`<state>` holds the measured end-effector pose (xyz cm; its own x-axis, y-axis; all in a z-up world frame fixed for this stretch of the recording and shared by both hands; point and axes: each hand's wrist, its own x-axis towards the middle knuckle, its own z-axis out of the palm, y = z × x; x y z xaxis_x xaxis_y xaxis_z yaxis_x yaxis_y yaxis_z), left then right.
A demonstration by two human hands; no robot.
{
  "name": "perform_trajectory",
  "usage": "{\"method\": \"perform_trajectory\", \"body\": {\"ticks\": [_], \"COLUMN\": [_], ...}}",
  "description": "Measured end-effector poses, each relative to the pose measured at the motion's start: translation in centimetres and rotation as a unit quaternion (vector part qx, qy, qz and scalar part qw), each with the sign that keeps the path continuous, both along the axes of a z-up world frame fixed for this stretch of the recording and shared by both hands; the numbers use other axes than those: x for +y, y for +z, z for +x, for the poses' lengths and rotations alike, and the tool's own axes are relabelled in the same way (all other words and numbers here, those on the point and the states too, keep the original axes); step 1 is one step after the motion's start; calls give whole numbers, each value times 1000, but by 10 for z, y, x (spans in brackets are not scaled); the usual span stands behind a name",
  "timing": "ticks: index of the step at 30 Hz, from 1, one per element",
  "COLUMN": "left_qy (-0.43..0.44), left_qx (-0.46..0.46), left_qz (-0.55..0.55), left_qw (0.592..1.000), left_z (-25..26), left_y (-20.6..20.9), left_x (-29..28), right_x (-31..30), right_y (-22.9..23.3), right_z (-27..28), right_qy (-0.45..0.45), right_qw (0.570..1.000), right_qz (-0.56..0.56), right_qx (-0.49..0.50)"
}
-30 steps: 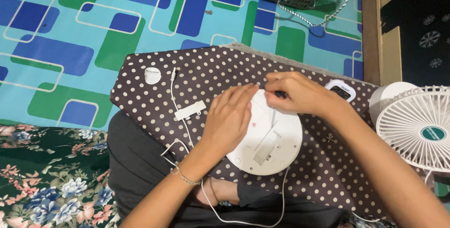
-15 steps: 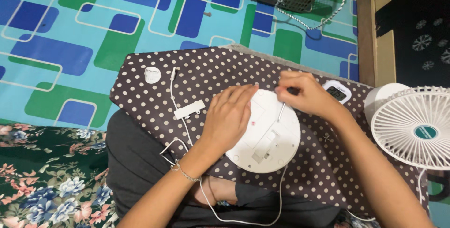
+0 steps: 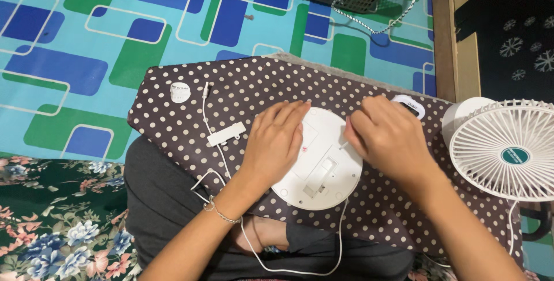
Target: The person disassembles a small white electric fan by removing the rear cover and unscrewing the front grille, then reassembles it by aligning and screwing the components back together. The person uses a screwdriver to remove and tighten screws and handles the fan base, grille, and cover.
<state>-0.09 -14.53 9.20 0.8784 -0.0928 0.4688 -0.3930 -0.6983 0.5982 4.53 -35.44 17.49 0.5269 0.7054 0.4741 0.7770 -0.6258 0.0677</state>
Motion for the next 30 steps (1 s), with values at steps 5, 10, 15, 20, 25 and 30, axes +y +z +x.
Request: {"method": "perform_trajectory", "body": {"ticks": [5, 10, 15, 20, 25, 30], "left_qy": [-38, -176, -190, -153, -134, -126], "left_qx": [-71, -97, 7, 4, -29, -48], "left_qz": [74, 100, 73, 57, 36, 34], "left_qw": [994, 975, 979, 987, 990, 990], "left_z": [-1, -4, -4, -7, -14, -14], "left_y": [7, 16, 16, 9, 1, -1], "left_x": [-2, -2, -11, -26, -28, -32], "right_x": [5, -14, -27, -34, -36, -27], "right_y": [-10, -38, -77, -90, -82, -61], "right_z": [-12, 24, 32, 20, 6, -12], "right_qy": [-40, -89, -83, -119, -172, -169], "right_qw": [999, 968, 912, 899, 888, 916], "right_qz": [3, 120, 218, 260, 294, 284], "right_qx": [-8, 199, 338, 331, 307, 228]}}
